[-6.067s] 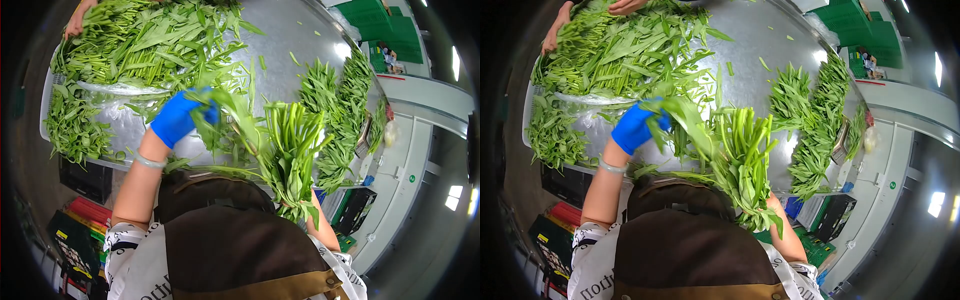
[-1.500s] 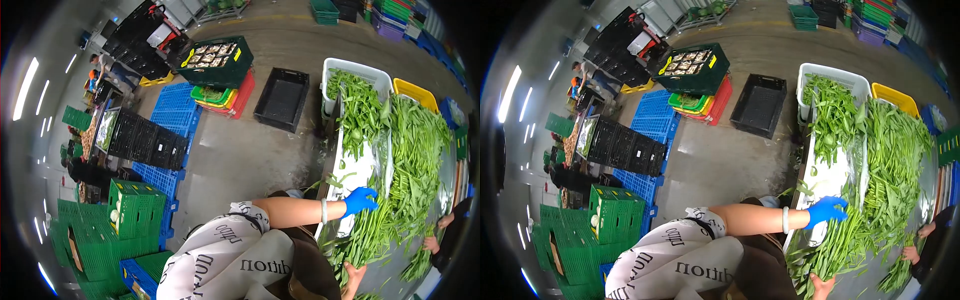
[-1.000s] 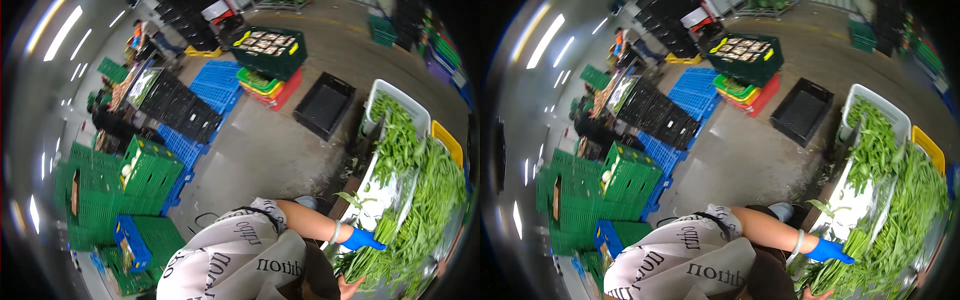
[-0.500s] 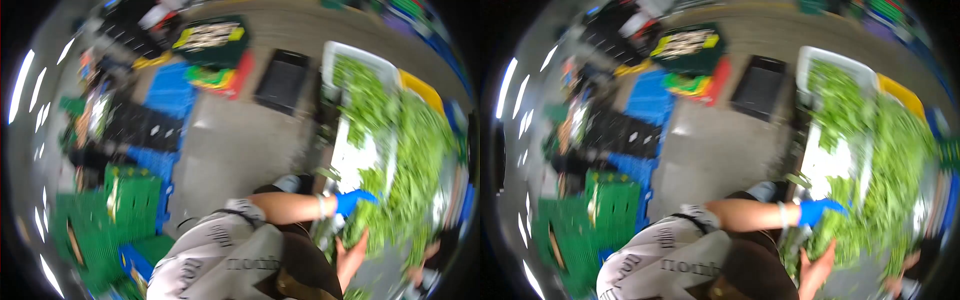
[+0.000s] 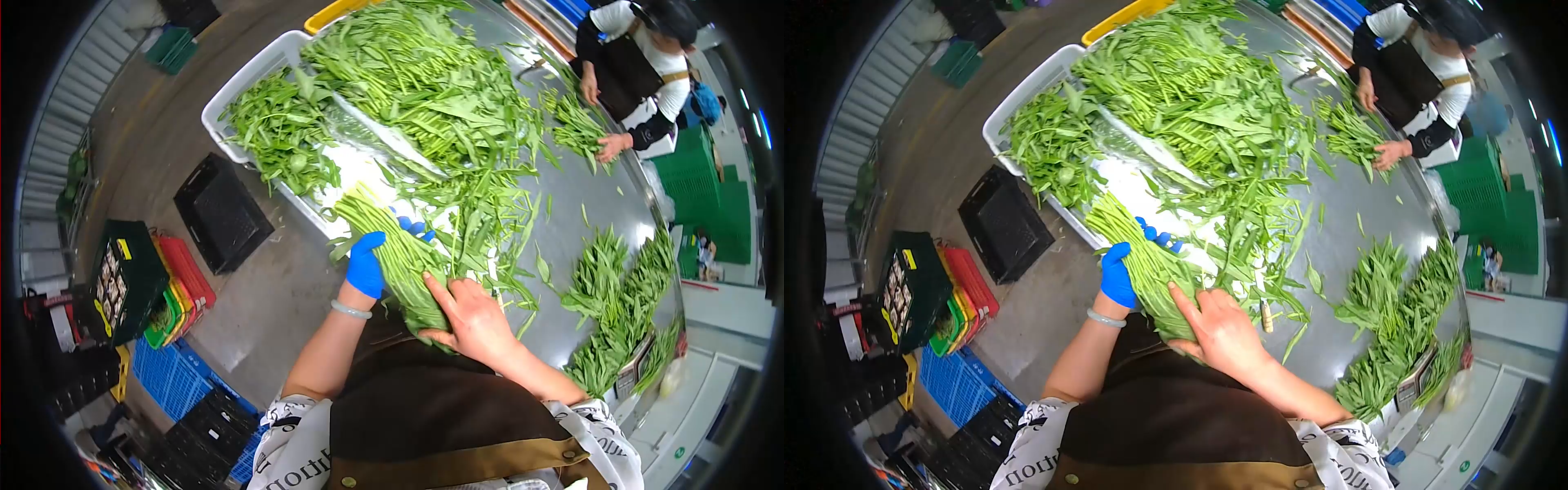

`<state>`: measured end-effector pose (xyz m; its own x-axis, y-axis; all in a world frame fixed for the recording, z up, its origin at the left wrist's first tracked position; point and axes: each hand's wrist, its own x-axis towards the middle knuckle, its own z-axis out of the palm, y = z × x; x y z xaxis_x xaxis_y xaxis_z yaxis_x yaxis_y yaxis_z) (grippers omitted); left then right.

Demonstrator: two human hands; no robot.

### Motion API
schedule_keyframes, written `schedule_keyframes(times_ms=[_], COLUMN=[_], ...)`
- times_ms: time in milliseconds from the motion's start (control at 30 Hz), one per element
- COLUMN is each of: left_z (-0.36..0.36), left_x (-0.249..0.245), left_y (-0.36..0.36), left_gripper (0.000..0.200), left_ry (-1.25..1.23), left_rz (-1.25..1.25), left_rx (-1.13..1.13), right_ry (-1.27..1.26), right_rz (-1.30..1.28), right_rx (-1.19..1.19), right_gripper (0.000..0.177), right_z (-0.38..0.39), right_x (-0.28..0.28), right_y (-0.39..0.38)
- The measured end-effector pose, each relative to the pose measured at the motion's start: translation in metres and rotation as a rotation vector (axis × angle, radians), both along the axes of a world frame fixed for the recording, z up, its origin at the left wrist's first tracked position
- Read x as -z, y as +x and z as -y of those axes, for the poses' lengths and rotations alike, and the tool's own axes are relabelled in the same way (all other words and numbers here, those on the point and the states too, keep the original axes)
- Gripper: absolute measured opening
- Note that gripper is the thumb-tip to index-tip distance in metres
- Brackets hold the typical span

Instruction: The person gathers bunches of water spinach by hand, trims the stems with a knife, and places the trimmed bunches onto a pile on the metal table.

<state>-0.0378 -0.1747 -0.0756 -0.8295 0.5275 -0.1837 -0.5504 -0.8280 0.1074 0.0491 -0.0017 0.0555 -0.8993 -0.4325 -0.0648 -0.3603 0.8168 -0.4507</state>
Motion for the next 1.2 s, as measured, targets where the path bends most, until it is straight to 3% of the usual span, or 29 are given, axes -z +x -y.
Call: schedule_keyframes(times_ms=[67,167,300,333,433,567,600,700,833,867,967,1033,1100,1133,1200], left_z=[0.001,0.009,0.008,0.002,-0.009,-0.002,0.0,0.004,-0.011,-0.013,-0.02,-0.028,-0.024,0.005,-0.022], left_x=[0.01,0.015,-0.003,-0.011,-0.027,-0.031,-0.034,-0.063,-0.107,-0.101,-0.08,-0.071,-0.07,-0.064,-0.062], left_y=[-0.001,-0.008,-0.011,-0.01,-0.005,-0.002,-0.006,-0.016,-0.014,-0.012,-0.006,0.0,0.002,-0.001,0.0], left_gripper=[0.049,0.048,0.069,0.078,0.078,0.069,0.064,0.057,0.05,0.047,0.051,0.055,0.056,0.057,0.061], left_ry=[-0.029,-0.129,-0.234,-0.218,-0.108,-0.252,-0.381,-0.683,-0.852,-0.825,-0.863,-0.84,-0.827,-0.757,-1.081], left_rz=[0.008,0.038,-0.01,-0.052,-0.094,-0.136,-0.153,-0.388,-0.62,-0.594,-0.834,-0.883,-0.889,-0.834,-0.96], left_rx=[-0.028,-0.008,0.143,0.177,0.251,0.276,0.295,0.384,0.56,0.605,0.712,0.696,0.656,0.553,0.729], right_ry=[-0.063,-0.108,-0.359,-0.493,-0.583,-0.626,-0.545,-0.386,-0.692,-0.735,-0.642,-0.656,-0.799,-0.83,-0.134], right_rz=[0.054,-0.148,-0.368,-0.304,-0.042,0.108,-0.048,-0.342,-0.05,-0.149,-0.155,-0.375,-0.159,-0.159,-0.27], right_rx=[0.042,0.241,0.095,0.09,0.04,0.061,0.009,0.213,0.372,0.345,0.303,0.387,0.728,0.579,0.381], right_gripper=[0.08,0.074,0.04,0.029,0.026,0.026,0.026,0.031,0.043,0.033,0.014,0.009,0.015,0.018,0.04], right_z=[-0.007,-0.024,-0.041,-0.035,-0.029,-0.022,-0.025,-0.043,-0.04,-0.032,-0.042,-0.053,-0.079,-0.049,-0.122], right_x=[-0.005,-0.006,-0.003,-0.004,0.015,0.025,0.025,0.019,-0.026,-0.024,-0.009,-0.004,0.009,0.017,0.031], right_y=[0.002,-0.002,-0.016,-0.02,-0.025,-0.018,-0.019,-0.028,-0.05,-0.054,-0.06,-0.063,-0.061,-0.088,-0.079])
